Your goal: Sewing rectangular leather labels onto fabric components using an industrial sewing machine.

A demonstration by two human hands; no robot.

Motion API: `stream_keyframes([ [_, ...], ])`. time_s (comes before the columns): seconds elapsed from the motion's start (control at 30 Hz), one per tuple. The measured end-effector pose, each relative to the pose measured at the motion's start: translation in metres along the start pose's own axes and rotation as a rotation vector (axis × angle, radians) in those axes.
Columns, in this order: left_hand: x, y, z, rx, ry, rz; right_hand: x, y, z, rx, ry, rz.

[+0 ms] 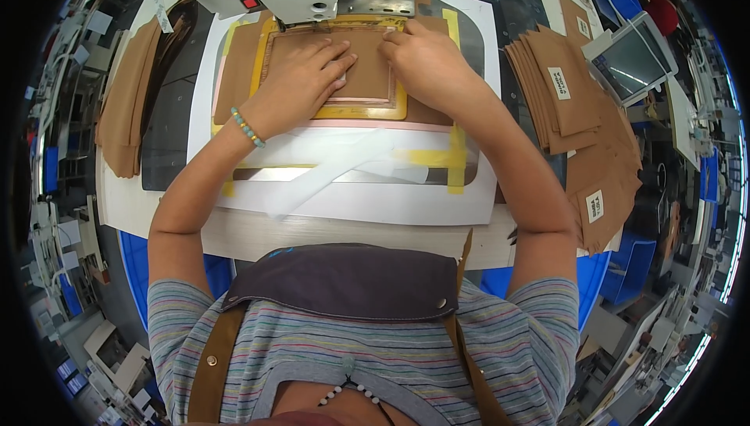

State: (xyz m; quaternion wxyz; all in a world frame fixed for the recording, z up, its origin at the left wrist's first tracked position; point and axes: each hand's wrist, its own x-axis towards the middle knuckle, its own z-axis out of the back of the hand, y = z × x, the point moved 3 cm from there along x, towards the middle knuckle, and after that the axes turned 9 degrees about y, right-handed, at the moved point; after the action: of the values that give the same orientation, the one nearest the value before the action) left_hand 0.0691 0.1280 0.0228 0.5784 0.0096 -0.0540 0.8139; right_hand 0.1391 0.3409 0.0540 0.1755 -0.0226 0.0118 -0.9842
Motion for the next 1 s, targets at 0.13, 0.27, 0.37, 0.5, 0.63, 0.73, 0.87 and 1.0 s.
stream_keyframes([
  [0.13, 0.008, -0.008, 0.005, -0.019, 0.011, 0.008, 0.003, -0.002, 0.004, -0.001, 0.042, -0.004],
  [0.27, 0.015, -0.015, 0.009, -0.019, 0.026, 0.028, 0.003, -0.004, 0.002, -0.024, 0.01, 0.042],
  [0.37, 0.019, -0.019, 0.013, -0.029, 0.011, 0.036, 0.002, -0.005, 0.003, 0.007, -0.128, 0.103],
  [0.5, 0.023, -0.021, 0.018, -0.016, 0.004, 0.021, 0.004, -0.007, 0.004, 0.015, -0.109, 0.095],
  [0.63, 0.027, -0.024, 0.025, 0.005, -0.005, 0.029, 0.007, -0.006, 0.01, 0.05, -0.064, 0.104],
  [0.73, 0.031, -0.026, 0.029, -0.045, 0.006, 0.062, 0.002, -0.007, 0.017, 0.086, -0.039, 0.092],
  [0.87, 0.03, -0.024, 0.031, -0.032, -0.006, 0.107, -0.009, -0.013, 0.026, 0.174, -0.046, 0.123],
  [1.0, 0.013, -0.013, 0.03, -0.169, 0.0, 0.144, -0.028, -0.024, 0.036, 0.167, 0.005, 0.1],
])
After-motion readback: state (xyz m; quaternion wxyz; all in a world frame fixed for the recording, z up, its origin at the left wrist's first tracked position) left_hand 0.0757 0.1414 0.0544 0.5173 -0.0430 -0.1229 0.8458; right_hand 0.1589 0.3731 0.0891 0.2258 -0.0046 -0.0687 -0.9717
